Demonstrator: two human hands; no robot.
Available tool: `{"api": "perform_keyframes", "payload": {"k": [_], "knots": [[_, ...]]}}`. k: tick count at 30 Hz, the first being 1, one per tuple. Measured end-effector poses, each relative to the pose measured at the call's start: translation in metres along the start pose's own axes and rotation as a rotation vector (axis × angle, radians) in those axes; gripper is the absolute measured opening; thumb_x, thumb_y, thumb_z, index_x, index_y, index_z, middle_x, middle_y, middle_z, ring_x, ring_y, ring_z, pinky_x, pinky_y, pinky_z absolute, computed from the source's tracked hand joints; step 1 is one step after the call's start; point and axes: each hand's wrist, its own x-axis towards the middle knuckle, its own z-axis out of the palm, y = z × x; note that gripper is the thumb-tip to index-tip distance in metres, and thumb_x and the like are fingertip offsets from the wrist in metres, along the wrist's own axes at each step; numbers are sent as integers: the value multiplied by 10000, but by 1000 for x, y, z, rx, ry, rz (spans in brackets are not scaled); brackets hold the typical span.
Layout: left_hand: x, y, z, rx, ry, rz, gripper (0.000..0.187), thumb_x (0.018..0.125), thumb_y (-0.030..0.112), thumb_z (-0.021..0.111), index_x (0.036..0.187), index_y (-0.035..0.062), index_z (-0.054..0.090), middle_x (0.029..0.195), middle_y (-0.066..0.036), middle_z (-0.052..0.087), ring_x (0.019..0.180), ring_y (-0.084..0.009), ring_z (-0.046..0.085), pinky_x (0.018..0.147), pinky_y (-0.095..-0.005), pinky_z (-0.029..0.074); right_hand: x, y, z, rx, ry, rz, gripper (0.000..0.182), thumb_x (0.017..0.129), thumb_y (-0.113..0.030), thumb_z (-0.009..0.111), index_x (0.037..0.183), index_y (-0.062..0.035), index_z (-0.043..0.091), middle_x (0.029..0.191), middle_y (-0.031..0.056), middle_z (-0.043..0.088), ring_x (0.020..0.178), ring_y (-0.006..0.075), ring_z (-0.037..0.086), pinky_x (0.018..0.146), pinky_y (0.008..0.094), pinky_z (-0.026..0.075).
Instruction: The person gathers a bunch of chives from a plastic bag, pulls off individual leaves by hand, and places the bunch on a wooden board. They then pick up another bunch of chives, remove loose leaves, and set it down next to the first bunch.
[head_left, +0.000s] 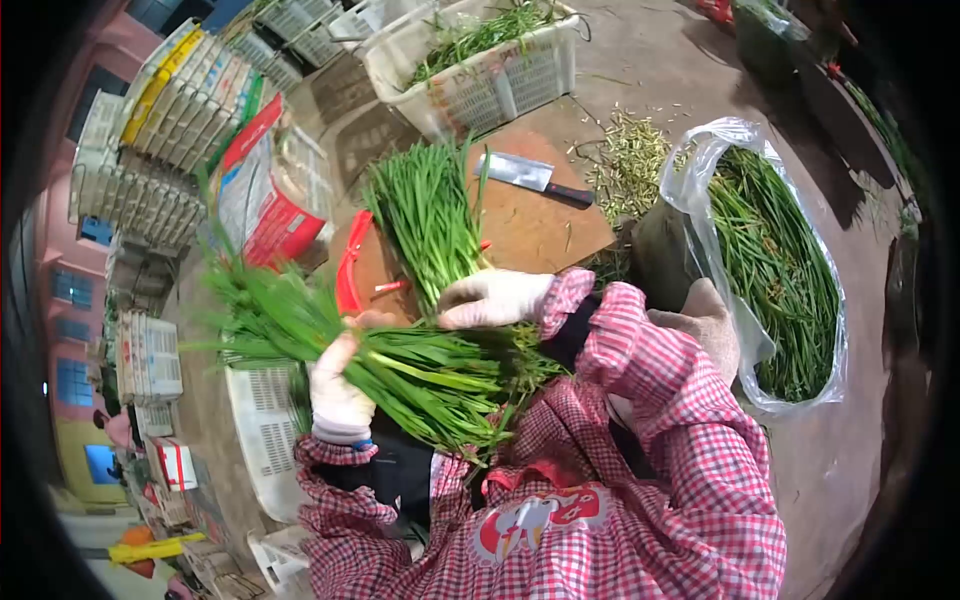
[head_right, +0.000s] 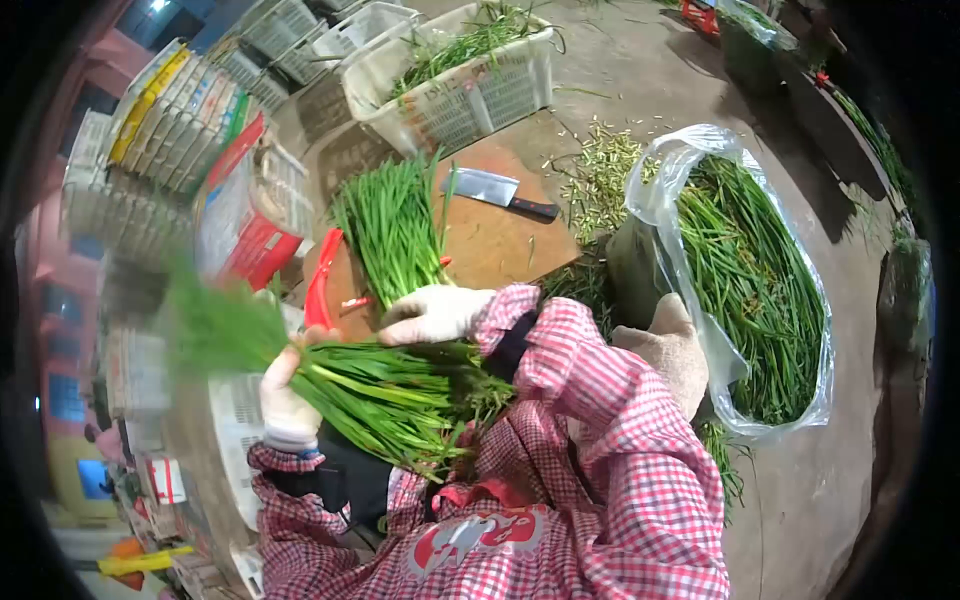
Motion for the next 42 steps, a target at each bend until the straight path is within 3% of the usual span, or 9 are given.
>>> {"api": "perform_keyframes", "payload": {"k": [6,17,21,26,32,33,36,40,42], "knots": [[-56,3,-66,-178,127,249,278,937,281,481,1017,30,571,1067,-126,620,1017,-321,579,919,-486,457,-83,54,35,-97,469,-3,521,805,-257,681,1261,-72,509,935,160,658,845,235,651,763,339,511],[-78,-8,-112,-376,378,324,280,938,364,486,925,90,542,1084,-108,622,1044,-341,567,919,-547,454,-53,-31,129,-763,368,-102,761,755,-382,672,1372,-132,305,558,81,537,478,290,560,435,419,422],[-78,-8,-121,-434,397,281,281,937,365,486,936,91,550,1098,-113,620,1032,-348,572,911,-561,455,-25,-30,143,-737,489,-378,247,759,-257,657,940,-158,522,542,55,523,457,284,546,401,419,395],[-72,-7,-147,-469,197,422,360,921,432,475,1054,100,513,1152,-101,583,1116,-349,526,956,-576,411,-48,-26,126,-313,325,-530,199,822,-201,599,1007,-132,578,668,128,590,589,344,590,535,423,478],[-69,3,-186,-325,159,601,290,913,376,529,964,92,557,1015,-50,577,1066,-280,510,983,-559,391,-97,33,84,12,33,-273,319,890,-289,609,1076,-31,582,839,132,653,761,249,639,663,334,499],[-71,9,-154,-78,168,676,464,914,515,447,978,64,533,961,-84,584,883,-221,568,858,-425,479,-108,39,78,134,78,-161,357,887,-330,610,1059,-17,588,848,107,653,772,212,627,674,323,495],[-71,12,-173,-152,145,748,434,934,488,434,974,68,533,950,-72,574,872,-208,557,854,-420,475,-136,43,57,430,228,-5,351,885,-349,620,1002,-18,615,826,37,641,780,134,598,693,305,488],[-87,27,-158,-147,270,713,370,930,459,469,951,98,545,976,-63,564,926,-208,553,881,-431,463,-155,59,39,-315,316,86,221,847,-227,651,965,-43,616,764,95,643,691,206,622,625,323,496],[-86,27,-173,-247,302,771,376,922,471,477,943,103,551,989,-65,561,944,-210,551,878,-443,465,-148,48,37,-603,33,226,385,781,-273,654,1132,-122,603,721,126,639,652,351,619,594,407,494]]}}
